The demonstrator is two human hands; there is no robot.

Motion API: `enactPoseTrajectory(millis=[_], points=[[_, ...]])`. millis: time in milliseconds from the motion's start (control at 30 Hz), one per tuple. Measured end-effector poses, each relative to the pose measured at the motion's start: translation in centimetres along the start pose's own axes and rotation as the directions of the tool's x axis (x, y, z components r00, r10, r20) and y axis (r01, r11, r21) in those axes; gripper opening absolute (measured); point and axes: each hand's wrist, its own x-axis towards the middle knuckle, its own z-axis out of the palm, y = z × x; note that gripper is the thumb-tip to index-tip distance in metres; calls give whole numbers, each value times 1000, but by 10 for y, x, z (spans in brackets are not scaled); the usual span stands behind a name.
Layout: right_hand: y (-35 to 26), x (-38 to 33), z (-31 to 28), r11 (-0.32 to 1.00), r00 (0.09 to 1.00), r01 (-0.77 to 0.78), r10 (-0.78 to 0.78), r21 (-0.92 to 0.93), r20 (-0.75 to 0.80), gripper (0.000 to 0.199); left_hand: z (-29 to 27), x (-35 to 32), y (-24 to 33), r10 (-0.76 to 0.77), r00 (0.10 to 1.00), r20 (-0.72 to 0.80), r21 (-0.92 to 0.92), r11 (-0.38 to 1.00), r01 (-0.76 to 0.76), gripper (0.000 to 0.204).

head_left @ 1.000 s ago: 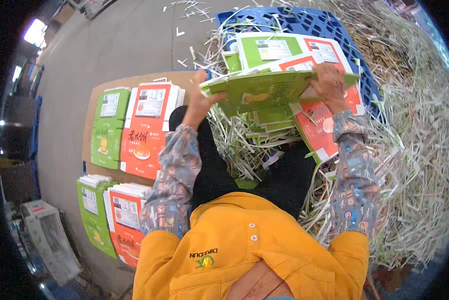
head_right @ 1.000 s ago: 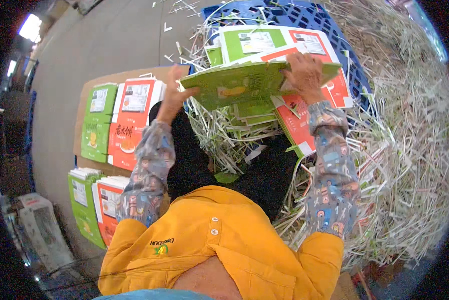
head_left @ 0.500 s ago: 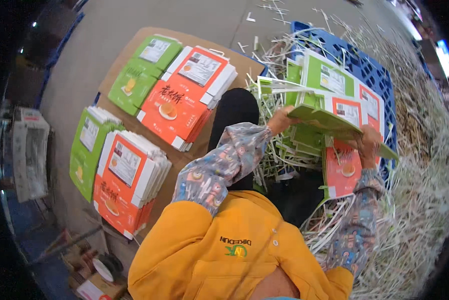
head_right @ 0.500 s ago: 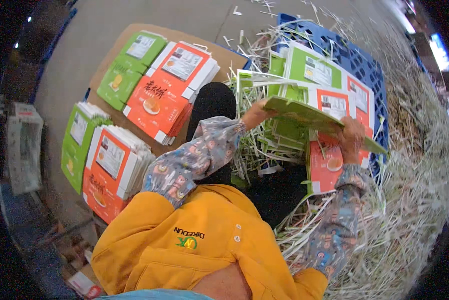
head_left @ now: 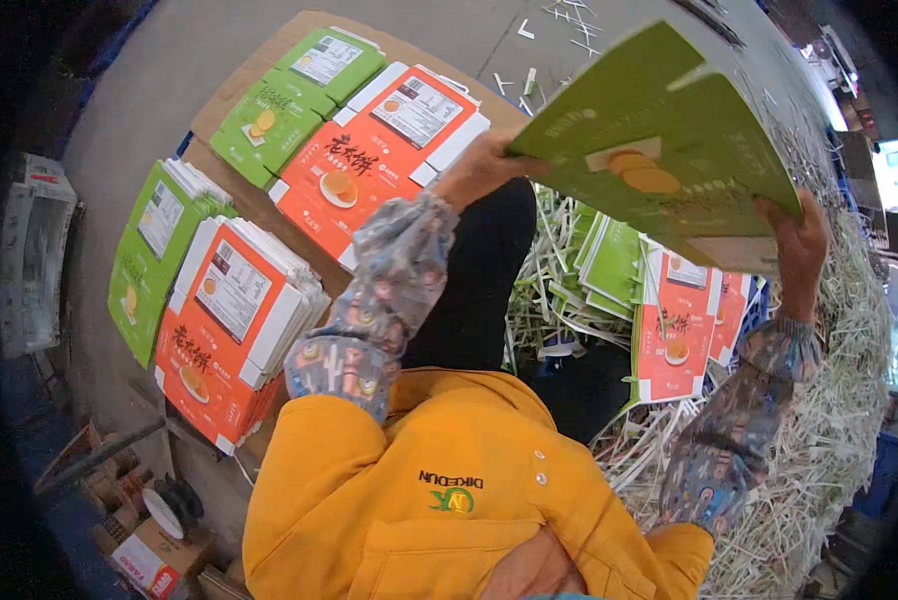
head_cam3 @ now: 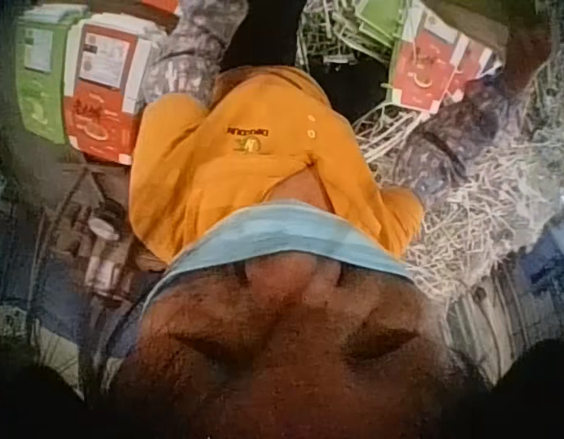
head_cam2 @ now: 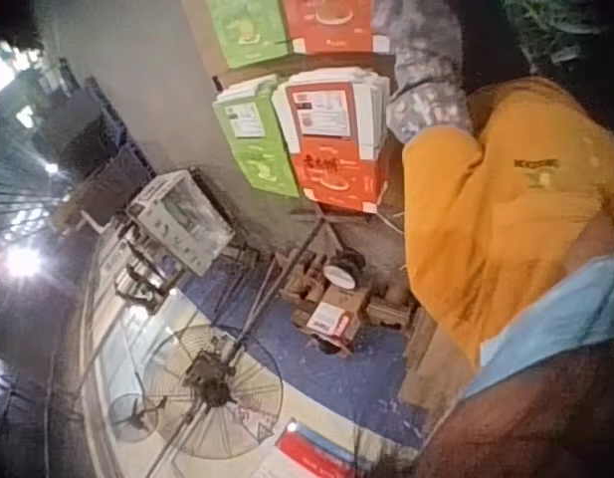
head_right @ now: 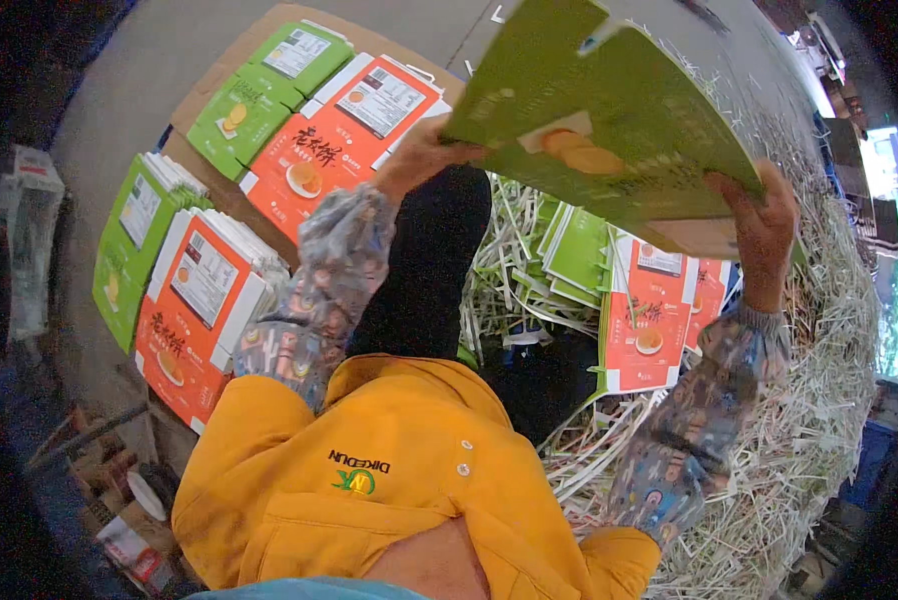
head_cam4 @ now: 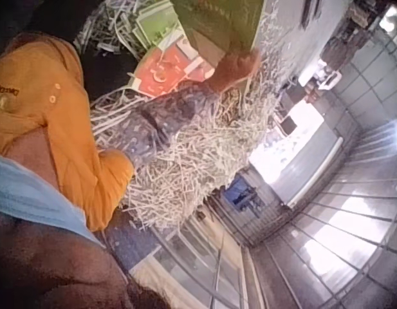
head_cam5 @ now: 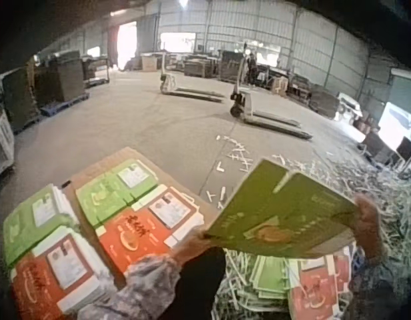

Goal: Sorting and inspecting flat-packed cardboard food boxes from a pallet area.

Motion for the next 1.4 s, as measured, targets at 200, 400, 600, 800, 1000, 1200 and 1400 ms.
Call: enactPoseTrajectory(millis=[200, 400, 600, 800, 1000, 1200, 1400], points=[[-62, 59, 32, 993, 985, 112, -116, 35, 128, 26, -47, -55, 23, -148, 954, -260, -55, 989, 138, 24], [-175, 146, 78, 664, 668, 721, -742, -199, -55, 34, -90, -112, 40, 6, 717, -697, -93, 991, -99, 21], [-158, 170, 23, 772, 760, 569, -625, -283, -176, 35, -162, -93, 106, 334, 394, -856, 369, 929, 15, 22], [-146, 119, 125, 879, 847, 468, -476, -94, -235, 29, -303, -160, 68, 665, 504, -551, 820, 321, 473, 28], [-20, 16, 191, 998, 988, -34, 25, 59, 155, 13, -363, -145, -27, -43, 347, -937, -59, 998, -35, 33], [45, -87, 199, 985, 904, -161, 172, -63, 391, 13, -412, -189, -132, -476, 108, -873, -464, 878, 119, 33], [55, -144, 171, 837, 733, -535, 526, -114, 431, 14, -416, -193, -136, -560, 10, -829, -559, 828, 47, 31]])
